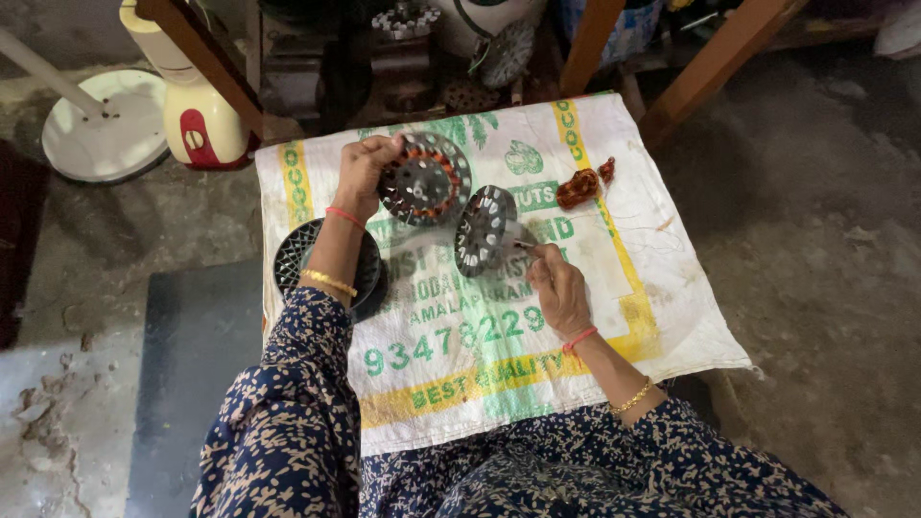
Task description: The person winds copper wire by hand into the slots of a motor stator core. They repeatedly pull wire from a spool, thread it through the stator slots, and tuck the ends to secure the winding.
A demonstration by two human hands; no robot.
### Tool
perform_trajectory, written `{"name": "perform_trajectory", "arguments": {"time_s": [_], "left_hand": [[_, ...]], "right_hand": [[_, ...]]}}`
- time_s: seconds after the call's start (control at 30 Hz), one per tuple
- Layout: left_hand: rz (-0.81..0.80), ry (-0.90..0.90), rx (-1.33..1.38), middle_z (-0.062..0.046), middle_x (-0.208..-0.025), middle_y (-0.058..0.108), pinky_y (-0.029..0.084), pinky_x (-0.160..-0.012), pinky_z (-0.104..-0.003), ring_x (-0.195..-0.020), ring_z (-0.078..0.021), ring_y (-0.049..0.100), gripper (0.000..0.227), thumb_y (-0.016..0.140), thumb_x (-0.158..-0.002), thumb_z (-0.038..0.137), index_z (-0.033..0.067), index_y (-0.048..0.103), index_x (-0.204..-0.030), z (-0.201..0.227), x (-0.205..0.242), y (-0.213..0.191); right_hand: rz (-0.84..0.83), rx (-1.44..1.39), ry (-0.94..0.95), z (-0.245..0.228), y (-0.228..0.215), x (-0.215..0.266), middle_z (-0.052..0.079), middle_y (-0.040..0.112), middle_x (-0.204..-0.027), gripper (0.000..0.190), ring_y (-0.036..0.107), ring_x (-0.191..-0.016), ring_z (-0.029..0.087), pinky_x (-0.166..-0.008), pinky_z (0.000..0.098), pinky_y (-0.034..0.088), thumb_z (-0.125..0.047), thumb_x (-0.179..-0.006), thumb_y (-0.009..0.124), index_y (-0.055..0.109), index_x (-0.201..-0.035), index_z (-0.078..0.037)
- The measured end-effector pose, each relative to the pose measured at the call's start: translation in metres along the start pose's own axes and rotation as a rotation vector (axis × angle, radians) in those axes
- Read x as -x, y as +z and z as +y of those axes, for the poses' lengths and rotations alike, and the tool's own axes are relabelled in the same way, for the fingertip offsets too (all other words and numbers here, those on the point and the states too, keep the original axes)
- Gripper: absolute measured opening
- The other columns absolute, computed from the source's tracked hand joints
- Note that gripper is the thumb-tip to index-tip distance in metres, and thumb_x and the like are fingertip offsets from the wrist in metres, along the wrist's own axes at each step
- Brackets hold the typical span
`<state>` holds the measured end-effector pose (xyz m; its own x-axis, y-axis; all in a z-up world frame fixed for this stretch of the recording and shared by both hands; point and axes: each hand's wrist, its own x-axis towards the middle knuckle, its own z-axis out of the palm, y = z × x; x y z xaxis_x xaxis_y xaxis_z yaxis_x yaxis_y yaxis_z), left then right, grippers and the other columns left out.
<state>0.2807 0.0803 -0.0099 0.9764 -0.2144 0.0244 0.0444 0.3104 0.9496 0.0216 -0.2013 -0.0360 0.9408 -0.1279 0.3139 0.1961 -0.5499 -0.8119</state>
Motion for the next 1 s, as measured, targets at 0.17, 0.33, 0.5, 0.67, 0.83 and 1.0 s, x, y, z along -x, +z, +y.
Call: {"name": "perform_trajectory", "arguments": {"time_s": [0.17,0.33,0.5,0.67,0.83,1.0], "left_hand": [[0.008,0.085,-0.090,-0.001,-0.080,0.070,0.049,-0.070,-0.023,-0.072,-0.0080,0.060,0.016,0.081,-0.090,0.010,0.0020,0.071,-0.081,-0.024,-0.015,-0.001],[-0.070,0.000,-0.148,-0.002,-0.078,0.071,0.047,-0.065,-0.024,-0.069,-0.0083,0.060,0.018,0.080,-0.091,0.016,0.0034,0.071,-0.081,-0.025,-0.017,-0.003],[0.015,-0.075,-0.185,-0.002,-0.081,0.070,0.045,-0.064,-0.026,-0.068,-0.0092,0.058,0.035,0.078,-0.093,0.036,0.0020,0.073,-0.088,-0.013,-0.007,0.003],[0.253,0.199,-0.385,-0.007,-0.090,0.072,0.054,-0.083,-0.027,-0.083,-0.0132,0.063,0.046,0.074,-0.098,0.041,-0.0043,0.076,-0.104,0.027,0.022,0.017],[0.464,0.543,-0.617,-0.013,-0.094,0.077,0.053,-0.080,-0.029,-0.085,-0.0153,0.068,0.034,0.067,-0.100,0.026,-0.0069,0.075,-0.105,0.030,0.136,0.042],[0.217,0.166,-0.321,-0.018,-0.117,0.073,0.067,-0.087,-0.034,-0.106,-0.0232,0.076,0.039,0.071,-0.091,0.013,-0.0013,0.064,-0.127,-0.016,0.262,0.098]], "right_hand": [[-0.002,0.011,-0.056,0.000,0.000,-0.001,0.010,0.069,-0.075,0.057,0.070,-0.069,0.026,-0.065,0.0374,0.053,-0.056,-0.106,0.037,0.058,-0.118,-0.004],[0.013,-0.007,-0.030,-0.007,0.000,0.000,0.012,0.069,-0.075,0.056,0.070,-0.069,0.025,-0.064,0.0367,0.052,-0.055,-0.107,0.039,0.057,-0.118,-0.003],[0.183,0.036,0.247,-0.022,0.014,-0.060,0.017,0.058,-0.063,0.062,0.054,-0.052,0.023,-0.050,0.0372,0.042,-0.056,-0.102,0.047,0.050,-0.131,-0.001],[-0.135,0.324,0.368,-0.019,0.034,-0.127,0.018,0.066,-0.080,0.080,0.071,-0.068,0.030,-0.059,0.0418,0.058,-0.058,-0.093,0.068,0.052,-0.125,0.013],[0.103,0.098,0.126,-0.021,0.042,-0.104,0.024,0.074,-0.088,0.045,0.073,-0.080,0.033,-0.071,0.0414,0.056,-0.035,-0.088,0.074,0.068,-0.101,0.007],[0.025,0.030,0.081,-0.058,0.024,-0.062,0.019,0.073,-0.077,0.034,0.074,-0.067,0.032,-0.060,0.0424,0.054,-0.027,-0.087,0.069,0.064,-0.102,0.003]]}}
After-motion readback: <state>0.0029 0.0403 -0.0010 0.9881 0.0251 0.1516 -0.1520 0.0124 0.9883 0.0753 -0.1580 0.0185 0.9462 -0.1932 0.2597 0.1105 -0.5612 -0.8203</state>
